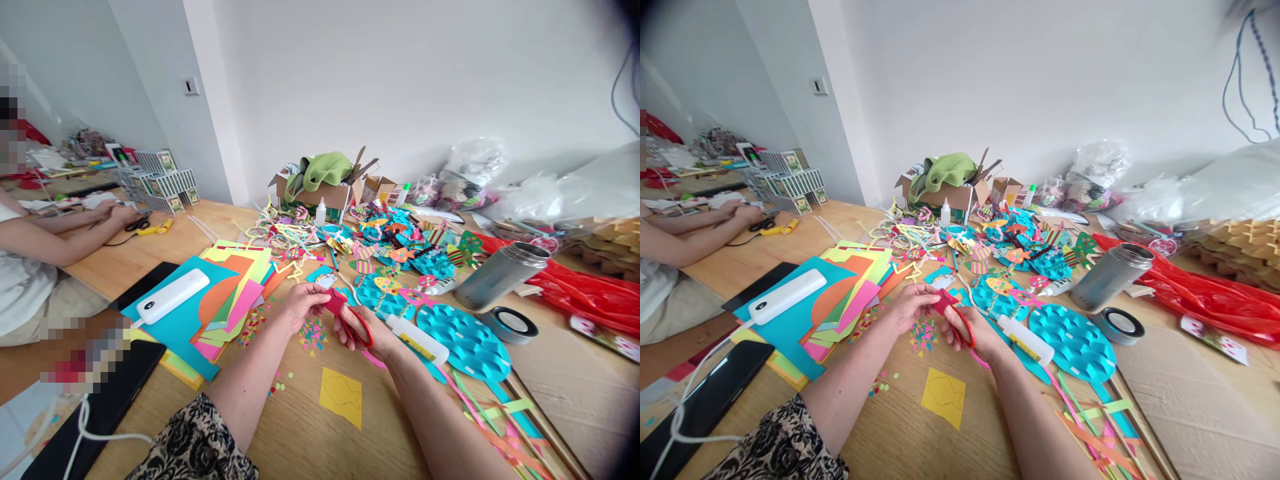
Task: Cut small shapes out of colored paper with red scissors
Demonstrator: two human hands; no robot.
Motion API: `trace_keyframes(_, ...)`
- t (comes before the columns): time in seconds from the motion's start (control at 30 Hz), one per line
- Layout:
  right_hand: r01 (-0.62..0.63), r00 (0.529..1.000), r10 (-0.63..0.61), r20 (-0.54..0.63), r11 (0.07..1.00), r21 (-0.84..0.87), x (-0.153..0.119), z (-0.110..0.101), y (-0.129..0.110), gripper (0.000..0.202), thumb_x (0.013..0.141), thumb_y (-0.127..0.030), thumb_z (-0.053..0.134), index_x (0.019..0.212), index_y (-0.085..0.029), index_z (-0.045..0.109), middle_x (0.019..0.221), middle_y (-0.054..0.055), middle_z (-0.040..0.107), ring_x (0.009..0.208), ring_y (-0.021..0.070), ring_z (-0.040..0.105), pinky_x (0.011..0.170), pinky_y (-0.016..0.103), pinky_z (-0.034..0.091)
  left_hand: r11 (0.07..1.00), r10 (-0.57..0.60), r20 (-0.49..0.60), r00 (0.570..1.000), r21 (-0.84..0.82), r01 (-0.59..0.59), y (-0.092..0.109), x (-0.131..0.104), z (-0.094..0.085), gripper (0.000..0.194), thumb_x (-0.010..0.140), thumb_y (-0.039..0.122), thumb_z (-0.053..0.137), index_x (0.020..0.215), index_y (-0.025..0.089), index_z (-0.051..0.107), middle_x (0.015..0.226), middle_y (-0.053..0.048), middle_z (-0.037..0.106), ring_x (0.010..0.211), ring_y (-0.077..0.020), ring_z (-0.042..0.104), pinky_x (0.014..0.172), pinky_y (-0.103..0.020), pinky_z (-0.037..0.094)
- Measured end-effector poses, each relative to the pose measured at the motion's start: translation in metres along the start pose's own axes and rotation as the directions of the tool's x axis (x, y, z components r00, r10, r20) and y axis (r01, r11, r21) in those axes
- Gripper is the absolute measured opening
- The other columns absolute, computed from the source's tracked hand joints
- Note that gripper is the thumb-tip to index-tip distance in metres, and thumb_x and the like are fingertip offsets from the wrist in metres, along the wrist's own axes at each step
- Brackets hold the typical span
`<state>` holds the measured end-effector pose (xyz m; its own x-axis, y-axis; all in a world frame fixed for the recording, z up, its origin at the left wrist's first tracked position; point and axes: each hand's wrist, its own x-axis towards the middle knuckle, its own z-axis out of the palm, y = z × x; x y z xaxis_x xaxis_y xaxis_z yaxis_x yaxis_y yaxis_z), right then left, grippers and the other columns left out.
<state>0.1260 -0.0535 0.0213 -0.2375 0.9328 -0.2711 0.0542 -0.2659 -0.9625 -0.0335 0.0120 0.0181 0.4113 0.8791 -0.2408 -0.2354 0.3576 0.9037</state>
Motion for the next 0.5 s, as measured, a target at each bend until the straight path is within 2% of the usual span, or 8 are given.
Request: trace_keyframes(0.5, 0.001, 1.000, -0.001, 0.019, 1.000, -0.006, 0.0004, -0.0013, 0.0010, 0.071, 0.062, -0.084, 0.058, 0.068, -0.013, 0.058, 0.049, 0.000, 0.058, 0.035, 0.0061, 0.048, 0.034, 0.018, 0.021, 0.996, 0.014, 0.048, 0.999, 0.084, -0.018, -0.0034, 0.0013, -0.0010, 0.028, 0.055, 0.030, 0.081, 0.065, 0.013, 0.062, 0.056, 0.001, 0.059, 0.048, -0.0074, 0.052, 0.054, -0.022, 0.041)
